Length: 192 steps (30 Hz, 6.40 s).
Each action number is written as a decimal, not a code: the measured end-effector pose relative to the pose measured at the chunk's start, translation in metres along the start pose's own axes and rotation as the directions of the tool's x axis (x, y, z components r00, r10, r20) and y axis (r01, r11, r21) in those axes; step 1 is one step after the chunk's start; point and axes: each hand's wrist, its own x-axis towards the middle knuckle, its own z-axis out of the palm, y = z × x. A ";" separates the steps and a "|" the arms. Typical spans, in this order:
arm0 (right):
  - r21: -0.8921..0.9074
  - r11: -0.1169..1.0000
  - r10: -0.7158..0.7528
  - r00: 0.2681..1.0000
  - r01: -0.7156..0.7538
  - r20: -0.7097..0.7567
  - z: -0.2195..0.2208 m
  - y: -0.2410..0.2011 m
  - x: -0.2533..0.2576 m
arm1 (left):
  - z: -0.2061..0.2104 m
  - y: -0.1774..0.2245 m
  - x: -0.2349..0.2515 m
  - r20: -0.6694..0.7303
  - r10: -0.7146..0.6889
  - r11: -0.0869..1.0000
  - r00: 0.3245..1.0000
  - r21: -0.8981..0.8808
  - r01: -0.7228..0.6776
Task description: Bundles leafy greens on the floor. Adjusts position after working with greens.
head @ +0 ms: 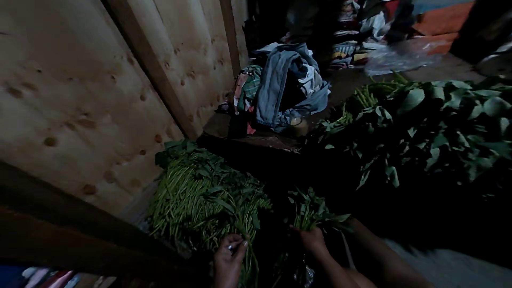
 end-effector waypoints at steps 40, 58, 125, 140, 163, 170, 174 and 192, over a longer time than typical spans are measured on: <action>0.276 0.955 0.038 0.967 -0.109 0.252 0.008 -0.006 0.002 | 0.015 -0.114 0.066 0.023 -0.369 0.554 0.929 0.808 0.201; 0.522 0.850 -0.102 0.947 -0.076 0.305 0.003 -0.007 -0.008 | -0.027 -0.081 0.039 -0.151 -0.192 0.939 0.970 0.258 0.226; 0.158 0.986 0.093 0.972 -0.060 -0.215 0.004 -0.002 0.012 | 0.046 -0.075 0.035 0.215 -0.478 0.534 0.852 0.841 0.088; -0.045 0.999 0.016 0.998 -0.018 -0.055 0.007 -0.001 0.008 | -0.009 -0.080 0.058 -0.044 -0.200 0.915 0.979 0.349 0.203; -0.087 0.995 -0.039 0.999 0.042 0.035 0.006 -0.001 -0.004 | 0.010 -0.018 -0.004 -0.061 -0.093 0.995 0.994 -0.045 0.091; -0.088 0.995 -0.040 0.998 0.044 0.047 0.004 -0.001 -0.005 | 0.017 -0.021 0.001 -0.125 -0.123 0.987 0.984 0.089 0.135; -0.065 0.998 -0.021 0.997 0.026 0.073 0.003 -0.009 -0.015 | 0.023 -0.012 0.001 -0.119 -0.283 0.955 0.952 0.062 0.292; 0.034 0.999 -0.018 0.957 0.008 0.289 0.010 -0.001 -0.019 | 0.050 -0.026 -0.007 0.290 -0.301 0.934 0.908 0.282 0.220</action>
